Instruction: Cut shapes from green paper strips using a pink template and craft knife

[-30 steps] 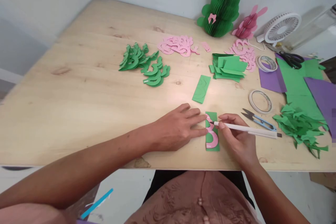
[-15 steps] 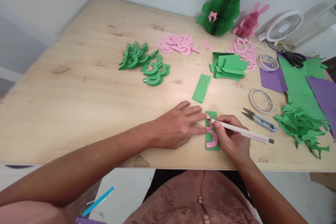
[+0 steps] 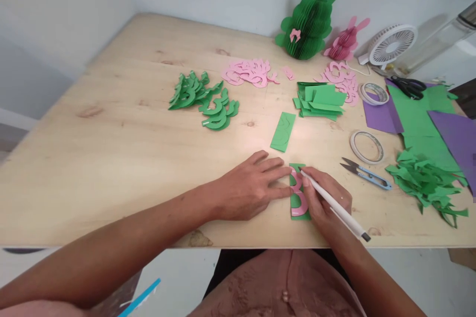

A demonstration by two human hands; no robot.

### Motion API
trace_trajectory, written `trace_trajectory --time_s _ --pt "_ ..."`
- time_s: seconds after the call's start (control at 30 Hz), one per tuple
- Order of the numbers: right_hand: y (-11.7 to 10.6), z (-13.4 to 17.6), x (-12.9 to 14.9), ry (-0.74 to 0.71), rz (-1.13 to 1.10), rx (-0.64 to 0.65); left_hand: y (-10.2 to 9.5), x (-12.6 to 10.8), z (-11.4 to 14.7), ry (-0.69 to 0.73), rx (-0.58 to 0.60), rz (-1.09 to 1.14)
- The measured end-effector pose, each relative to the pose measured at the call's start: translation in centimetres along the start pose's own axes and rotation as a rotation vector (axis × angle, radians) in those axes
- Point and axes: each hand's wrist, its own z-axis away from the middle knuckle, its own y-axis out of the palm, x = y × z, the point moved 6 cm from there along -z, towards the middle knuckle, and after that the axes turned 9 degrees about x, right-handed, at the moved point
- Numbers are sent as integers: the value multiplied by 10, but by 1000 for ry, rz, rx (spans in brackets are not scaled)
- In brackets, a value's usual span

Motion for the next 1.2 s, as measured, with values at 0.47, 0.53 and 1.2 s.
trace_trajectory --time_s 0.47,0.53,1.2 --pt "1 1 -1 -20 4 35 -2 -2 -1 9 3 12" --pt "2 1 -2 -15 2 39 -2 -1 -1 8 3 15" --pt "1 2 0 -30 33 36 -1 -1 -1 -6 7 19"
